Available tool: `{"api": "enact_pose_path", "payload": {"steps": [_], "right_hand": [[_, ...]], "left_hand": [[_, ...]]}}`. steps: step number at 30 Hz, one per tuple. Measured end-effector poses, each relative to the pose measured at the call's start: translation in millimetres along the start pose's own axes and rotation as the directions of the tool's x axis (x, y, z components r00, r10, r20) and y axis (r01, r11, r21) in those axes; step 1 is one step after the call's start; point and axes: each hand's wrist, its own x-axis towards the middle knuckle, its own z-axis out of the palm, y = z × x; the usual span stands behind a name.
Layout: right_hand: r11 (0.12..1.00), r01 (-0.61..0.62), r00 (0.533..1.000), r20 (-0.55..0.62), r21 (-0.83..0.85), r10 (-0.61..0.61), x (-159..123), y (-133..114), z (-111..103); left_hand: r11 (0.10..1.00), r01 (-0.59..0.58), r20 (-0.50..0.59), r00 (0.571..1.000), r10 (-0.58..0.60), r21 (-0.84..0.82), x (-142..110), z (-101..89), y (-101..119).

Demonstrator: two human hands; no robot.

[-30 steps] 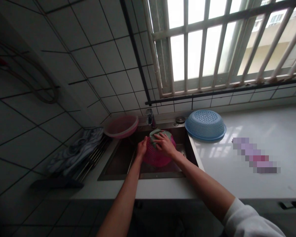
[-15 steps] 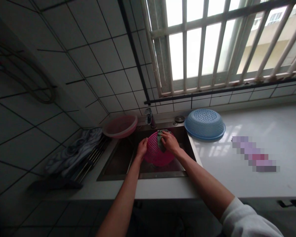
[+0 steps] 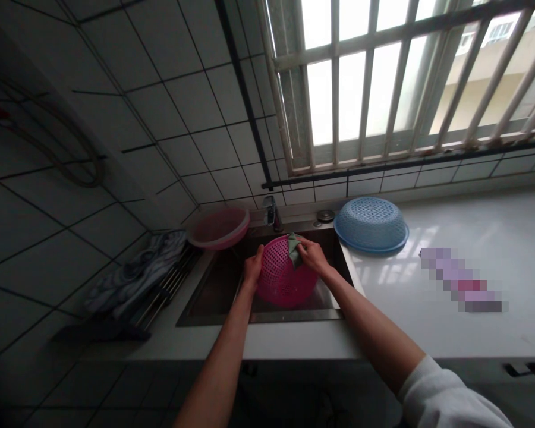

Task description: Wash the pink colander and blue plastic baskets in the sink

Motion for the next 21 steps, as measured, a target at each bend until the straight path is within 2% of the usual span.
{"api": "enact_pose_path", "payload": {"steps": [2, 4, 7, 9, 10, 13, 16, 19, 21], "right_hand": [[0.999, -0.034, 0.999, -0.01, -0.003, 0.034, -0.1, -1.6, 0.7], [0.995, 0.084, 0.994, 0.074, -0.048, -0.08, -3.9, -11.7, 8.9], [0.933, 0.338, 0.919, 0.258, -0.125, -0.299, -11.2, -32.3, 26.5], [0.897, 0.418, 0.878, 0.316, -0.141, -0.359, -12.8, -40.1, 33.0], [0.896, 0.422, 0.876, 0.316, -0.14, -0.364, -12.2, -40.5, 33.3], [0.942, 0.306, 0.937, 0.218, -0.136, -0.272, -7.1, -28.2, 24.1], [0.989, 0.065, 0.996, 0.065, -0.129, -0.057, -2.6, -6.8, 10.1], [0.988, -0.131, 0.991, -0.014, -0.077, 0.13, -1.0, 6.8, 4.6], [0.992, -0.119, 0.993, -0.023, -0.049, 0.118, -0.9, 5.2, 8.0]], "left_hand": [[1.0, 0.002, -0.016, 1.0, -0.002, 0.01, -0.9, 0.3, 1.0], [0.996, 0.003, -0.04, 0.999, 0.001, 0.092, -3.0, -0.1, 4.0], [0.978, -0.026, -0.058, 0.998, 0.039, 0.207, -6.6, -1.5, 9.1], [0.973, -0.042, -0.052, 0.997, 0.055, 0.225, -8.0, -2.2, 11.2], [0.976, -0.043, -0.045, 0.998, 0.054, 0.215, -8.1, -2.3, 11.6], [0.988, -0.036, -0.025, 0.999, 0.04, 0.15, -7.1, -0.9, 11.6], [0.994, -0.047, -0.036, 0.998, 0.051, 0.095, -5.6, 1.1, 10.2], [0.994, -0.071, -0.048, 0.996, 0.076, 0.088, -4.5, 1.5, 6.8], [0.995, -0.057, -0.071, 0.996, 0.063, 0.085, -3.0, 0.3, 3.6]]}}
